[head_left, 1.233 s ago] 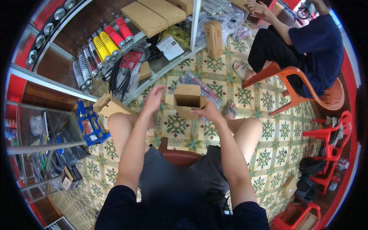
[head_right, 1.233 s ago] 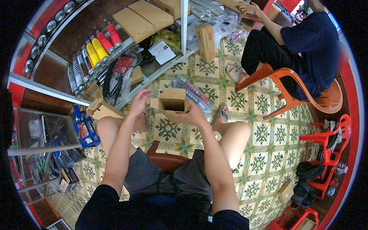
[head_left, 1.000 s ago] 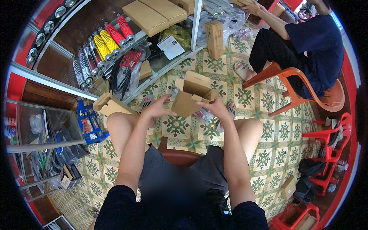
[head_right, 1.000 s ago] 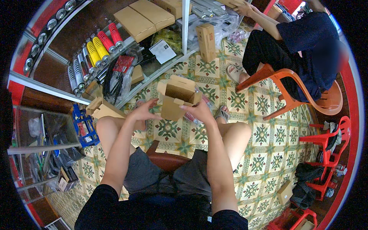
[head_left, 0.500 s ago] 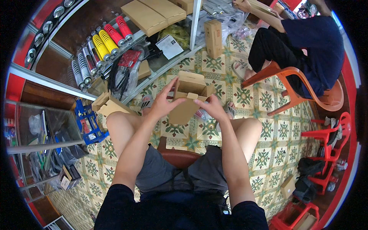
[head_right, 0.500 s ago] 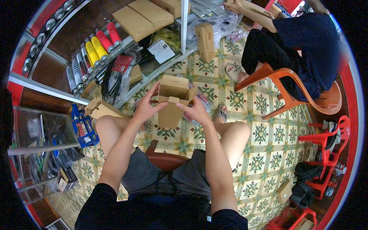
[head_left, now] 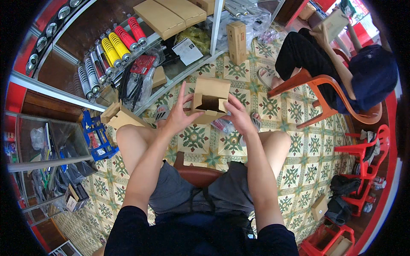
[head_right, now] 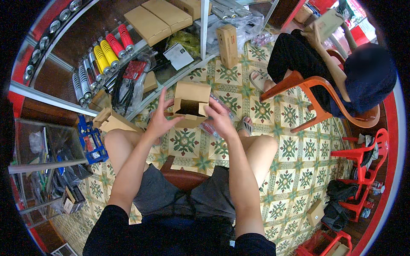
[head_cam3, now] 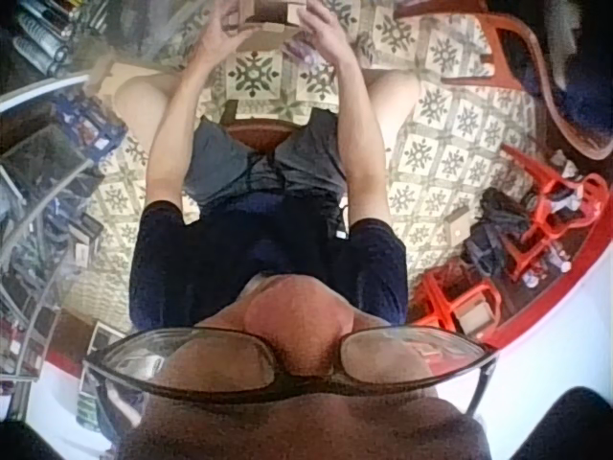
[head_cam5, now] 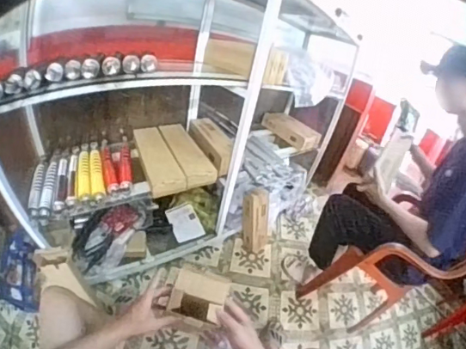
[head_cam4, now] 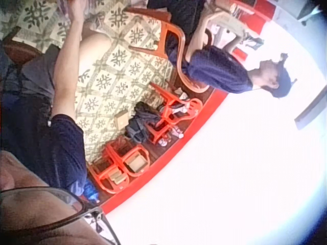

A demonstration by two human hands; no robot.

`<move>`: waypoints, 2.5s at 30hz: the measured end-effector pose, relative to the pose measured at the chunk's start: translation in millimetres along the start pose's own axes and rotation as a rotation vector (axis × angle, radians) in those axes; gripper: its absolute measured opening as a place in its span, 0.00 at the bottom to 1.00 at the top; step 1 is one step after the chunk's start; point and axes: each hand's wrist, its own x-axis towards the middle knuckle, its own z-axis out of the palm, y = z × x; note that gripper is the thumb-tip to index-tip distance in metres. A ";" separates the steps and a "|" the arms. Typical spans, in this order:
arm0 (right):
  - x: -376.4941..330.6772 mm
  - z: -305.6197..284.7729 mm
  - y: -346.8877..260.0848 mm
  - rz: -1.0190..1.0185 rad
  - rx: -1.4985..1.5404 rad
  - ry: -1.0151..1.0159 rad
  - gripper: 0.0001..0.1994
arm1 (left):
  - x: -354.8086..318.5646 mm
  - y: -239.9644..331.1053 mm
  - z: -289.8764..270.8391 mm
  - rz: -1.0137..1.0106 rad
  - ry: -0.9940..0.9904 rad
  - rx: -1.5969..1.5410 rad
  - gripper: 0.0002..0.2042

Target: The person unboxes and handles motorcycle shock absorbers by removing them from plastic sleeves and cardboard boxes, and then places the boxes on a shelf.

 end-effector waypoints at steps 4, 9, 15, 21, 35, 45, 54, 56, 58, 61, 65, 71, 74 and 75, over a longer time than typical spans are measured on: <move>1.7 -6.1 1.5 -0.023 -0.044 -0.043 0.22 | 0.9 -7.5 -3.0 -0.060 -0.067 0.083 0.45; -0.9 -4.0 -4.4 -0.125 -0.055 -0.061 0.16 | 0.9 -17.2 -4.2 0.068 -0.119 0.174 0.38; 6.5 -12.1 4.1 -0.196 -0.031 -0.117 0.15 | 2.9 -18.0 -2.1 0.202 -0.100 0.263 0.33; 8.2 -11.9 7.4 -0.247 -0.082 -0.146 0.17 | 4.1 -20.9 0.2 0.255 -0.075 0.219 0.31; 14.2 -19.2 16.6 -0.273 -0.124 -0.161 0.18 | 3.9 -17.2 -0.6 0.328 -0.105 0.298 0.30; -0.8 -4.2 -9.6 -0.057 -0.010 -0.039 0.15 | 1.2 -18.1 -3.6 0.331 0.004 0.307 0.28; 5.1 -14.4 2.7 -0.171 -0.019 -0.070 0.14 | 2.5 -8.1 -4.2 0.385 -0.075 0.544 0.23; 5.8 -15.4 3.8 -0.190 -0.062 -0.073 0.14 | 2.5 -10.2 -4.0 0.305 -0.107 0.475 0.22; 6.6 -15.2 5.0 -0.189 -0.071 -0.066 0.15 | 2.6 -9.7 -4.7 0.321 -0.106 0.478 0.22; 7.0 -14.5 4.8 -0.202 -0.077 -0.092 0.14 | 2.9 -10.0 -4.4 0.321 -0.100 0.473 0.23; 3.3 4.0 -4.3 -0.136 -0.066 -0.017 0.16 | -0.7 -19.2 -5.1 0.174 0.010 0.383 0.31; 18.0 -6.8 32.1 -0.242 -0.231 -0.025 0.29 | 4.4 -7.8 -0.9 0.115 -0.105 0.418 0.40; 11.6 18.7 28.6 -0.139 -0.460 0.074 0.30 | -3.2 -26.6 -8.6 0.055 -0.107 0.463 0.41; 12.3 17.6 32.6 -0.139 -0.461 0.081 0.30 | -2.4 -27.3 -6.0 0.057 -0.112 0.459 0.41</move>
